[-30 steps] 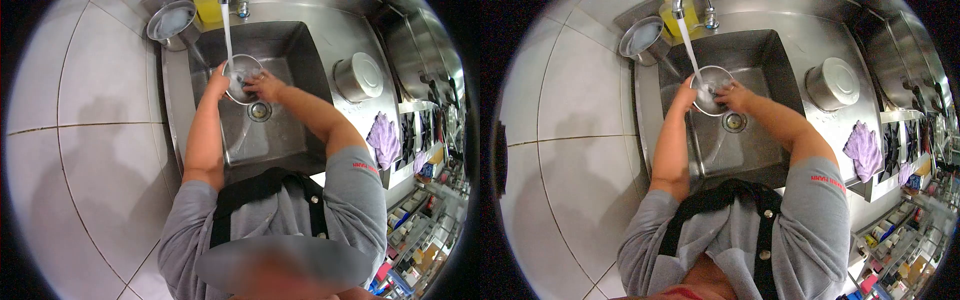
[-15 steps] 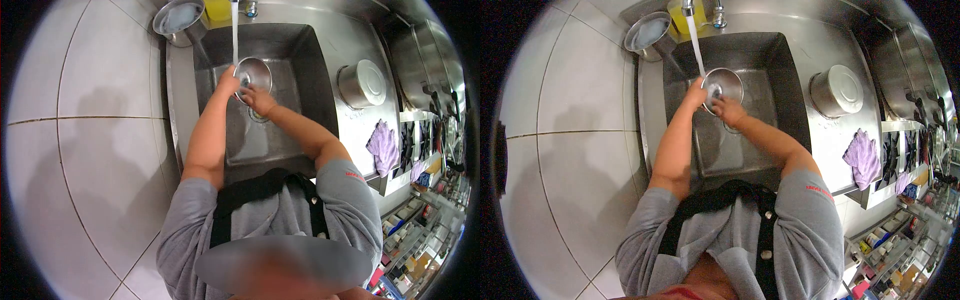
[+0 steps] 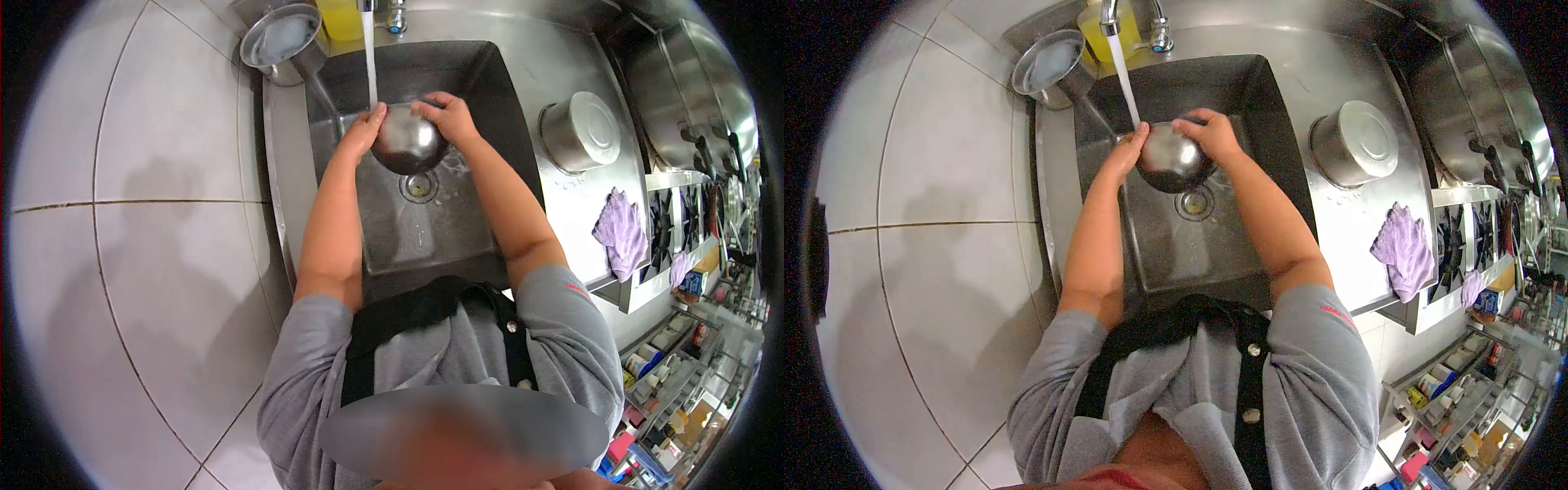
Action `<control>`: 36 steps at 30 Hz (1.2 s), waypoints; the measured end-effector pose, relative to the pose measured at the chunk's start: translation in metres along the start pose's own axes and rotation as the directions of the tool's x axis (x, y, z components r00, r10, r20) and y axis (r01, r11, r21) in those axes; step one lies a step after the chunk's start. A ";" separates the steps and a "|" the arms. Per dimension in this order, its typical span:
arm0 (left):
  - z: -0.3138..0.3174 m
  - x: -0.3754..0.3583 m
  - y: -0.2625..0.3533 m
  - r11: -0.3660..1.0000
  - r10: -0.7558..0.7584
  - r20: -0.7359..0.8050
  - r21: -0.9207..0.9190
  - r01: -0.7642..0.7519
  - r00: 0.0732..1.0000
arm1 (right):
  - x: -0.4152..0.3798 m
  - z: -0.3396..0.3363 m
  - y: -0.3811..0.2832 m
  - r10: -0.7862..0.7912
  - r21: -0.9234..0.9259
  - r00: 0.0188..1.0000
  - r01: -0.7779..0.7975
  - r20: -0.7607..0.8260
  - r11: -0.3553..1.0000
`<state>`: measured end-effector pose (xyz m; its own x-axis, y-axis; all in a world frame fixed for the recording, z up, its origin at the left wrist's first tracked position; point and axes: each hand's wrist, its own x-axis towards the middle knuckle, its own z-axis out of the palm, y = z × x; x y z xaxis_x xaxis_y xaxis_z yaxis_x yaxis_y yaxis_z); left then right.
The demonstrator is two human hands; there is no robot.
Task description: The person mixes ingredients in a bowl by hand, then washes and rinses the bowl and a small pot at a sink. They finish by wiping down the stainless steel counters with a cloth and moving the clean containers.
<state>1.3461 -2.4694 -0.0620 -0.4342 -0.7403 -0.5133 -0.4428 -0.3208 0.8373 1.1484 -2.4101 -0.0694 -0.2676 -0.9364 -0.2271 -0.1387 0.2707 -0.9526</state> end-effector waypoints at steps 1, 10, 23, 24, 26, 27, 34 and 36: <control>0.000 0.017 -0.017 0.999 -0.044 -0.021 0.000 0.044 0.999 | 0.004 -0.001 -0.001 -0.036 -0.012 0.992 0.035 -0.117 0.999; 0.009 0.010 -0.022 0.985 -0.037 -0.186 -0.175 0.004 0.982 | -0.044 0.097 -0.004 -0.489 -0.700 0.860 0.260 -0.146 0.665; 0.005 0.035 -0.032 0.905 0.000 -0.596 -0.341 -0.253 0.803 | -0.031 0.084 0.024 0.489 0.663 0.853 -0.474 0.183 0.580; 0.002 0.037 -0.037 0.930 0.030 -0.609 -0.273 -0.245 0.793 | -0.035 0.089 0.028 0.489 0.596 0.840 -0.521 0.233 0.611; 0.004 0.052 -0.054 0.952 0.093 -0.714 -0.141 -0.273 0.694 | -0.038 0.094 0.032 0.487 0.451 0.812 -0.584 0.323 0.675; 0.006 0.058 -0.057 0.957 0.130 -0.756 -0.074 -0.281 0.642 | -0.047 0.095 0.014 0.476 0.333 0.835 -0.548 0.278 0.767; 0.004 0.026 -0.036 0.949 0.049 -0.322 -0.280 -0.145 0.946 | -0.080 0.085 -0.126 -0.434 -0.636 0.881 0.448 0.191 0.629; 0.005 0.035 -0.038 0.970 0.132 -0.234 -0.168 -0.174 0.963 | -0.068 0.096 -0.169 -0.617 -0.690 0.763 0.553 0.194 0.467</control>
<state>1.3437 -2.4804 -0.1129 -0.2930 -0.8936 -0.3401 -0.2224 -0.2822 0.9332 1.2817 -2.4142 0.0877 0.0665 -0.9246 0.3752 -0.8705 -0.2376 -0.4311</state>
